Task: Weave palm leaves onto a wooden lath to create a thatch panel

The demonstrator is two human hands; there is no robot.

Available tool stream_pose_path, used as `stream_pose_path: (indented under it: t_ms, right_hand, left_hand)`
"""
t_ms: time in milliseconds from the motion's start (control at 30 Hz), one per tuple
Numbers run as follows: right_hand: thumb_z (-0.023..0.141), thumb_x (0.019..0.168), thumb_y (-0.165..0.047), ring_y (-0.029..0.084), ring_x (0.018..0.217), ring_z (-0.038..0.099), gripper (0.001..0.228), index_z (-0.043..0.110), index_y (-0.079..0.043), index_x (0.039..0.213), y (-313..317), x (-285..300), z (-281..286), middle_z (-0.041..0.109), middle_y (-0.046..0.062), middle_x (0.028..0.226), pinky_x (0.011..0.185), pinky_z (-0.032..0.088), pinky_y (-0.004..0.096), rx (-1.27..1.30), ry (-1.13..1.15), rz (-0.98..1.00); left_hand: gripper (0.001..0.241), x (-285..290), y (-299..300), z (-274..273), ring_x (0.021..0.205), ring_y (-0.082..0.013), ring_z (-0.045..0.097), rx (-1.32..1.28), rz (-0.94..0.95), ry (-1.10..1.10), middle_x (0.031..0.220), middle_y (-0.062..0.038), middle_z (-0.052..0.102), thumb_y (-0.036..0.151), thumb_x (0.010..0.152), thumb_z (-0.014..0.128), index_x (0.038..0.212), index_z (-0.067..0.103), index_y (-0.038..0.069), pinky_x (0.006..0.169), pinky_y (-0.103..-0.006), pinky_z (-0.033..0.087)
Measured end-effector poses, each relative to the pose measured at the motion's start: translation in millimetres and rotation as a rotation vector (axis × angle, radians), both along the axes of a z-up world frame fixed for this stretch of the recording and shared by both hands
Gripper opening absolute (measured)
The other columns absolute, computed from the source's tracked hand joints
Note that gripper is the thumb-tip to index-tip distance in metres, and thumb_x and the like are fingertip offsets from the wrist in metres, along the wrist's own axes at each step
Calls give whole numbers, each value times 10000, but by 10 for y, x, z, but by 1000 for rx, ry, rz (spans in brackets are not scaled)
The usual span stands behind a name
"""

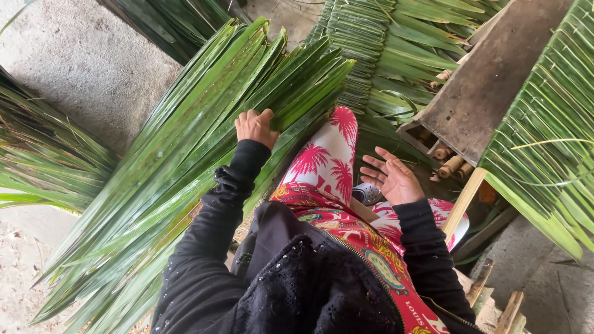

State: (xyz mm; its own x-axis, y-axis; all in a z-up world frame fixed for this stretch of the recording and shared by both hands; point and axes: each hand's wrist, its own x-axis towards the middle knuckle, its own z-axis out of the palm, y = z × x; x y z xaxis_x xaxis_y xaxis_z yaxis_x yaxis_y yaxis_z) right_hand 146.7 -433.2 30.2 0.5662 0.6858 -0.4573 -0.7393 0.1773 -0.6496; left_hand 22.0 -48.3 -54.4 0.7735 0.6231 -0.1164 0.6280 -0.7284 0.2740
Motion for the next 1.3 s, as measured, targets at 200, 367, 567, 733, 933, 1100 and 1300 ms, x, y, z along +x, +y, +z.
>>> stream_pose_path:
  t_ms: [200, 367, 567, 733, 933, 1100, 1300]
  right_hand:
    - [516, 1032, -213, 416, 1185, 656, 479, 490, -106, 1497, 60, -5, 70, 590, 279, 1414, 1025, 523, 565, 9, -3, 1]
    - [518, 1029, -205, 418, 1183, 656, 485, 483, -95, 1500, 93, -15, 114, 586, 285, 1416, 1023, 526, 565, -1, -11, 6]
    - [521, 1027, -218, 423, 1188, 653, 499, 472, -89, 1506, 78, 1, 106, 586, 288, 1413, 1018, 526, 573, 16, -12, 14]
    - [517, 1030, -220, 418, 1187, 656, 495, 474, -91, 1506, 103, -6, 101, 589, 286, 1411, 1019, 527, 567, 18, -23, 16]
    - [538, 1019, -197, 390, 1155, 682, 483, 500, -91, 1488, 250, 1, 121, 624, 270, 1372, 1007, 541, 549, 25, -35, 41]
    - [591, 994, -162, 365, 1055, 734, 460, 548, -81, 1446, 598, -59, 253, 682, 263, 1270, 937, 587, 536, 45, -86, 86]
    - [665, 1000, -202, 373, 923, 776, 281, 643, -71, 1247, 855, -86, 153, 746, 253, 1079, 774, 659, 495, -38, -115, -69]
  left_hand:
    - [482, 18, 14, 4, 1117, -335, 581, -68, 2, 7, 1053, -86, 616, 349, 683, 855, 1092, 610, 278, 943, -431, 403]
    - [534, 33, -39, -41, 1132, -361, 583, -25, 3, 12, 1105, -118, 625, 316, 688, 880, 1110, 566, 227, 952, -446, 407]
    - [561, 64, -36, 129, 1099, -406, 610, -77, 35, 5, 1073, -169, 634, 252, 683, 852, 1126, 513, 200, 943, -478, 432]
    - [486, 30, -85, 7, 1058, -380, 625, -33, 6, 15, 1038, -148, 628, 229, 688, 832, 1066, 531, 183, 924, -467, 446]
    - [390, -18, -529, 715, 1003, -392, 687, -140, -75, 68, 1002, -157, 673, 264, 754, 784, 1017, 517, 157, 899, -498, 494]
    - [461, 58, -882, 1288, 1034, -447, 709, -418, -185, 23, 1070, -168, 749, 316, 796, 745, 1177, 516, 196, 917, -564, 533]
    - [628, 141, -963, 1204, 1029, -372, 731, -485, -286, 16, 1054, -96, 763, 447, 678, 823, 1226, 562, 286, 908, -512, 572]
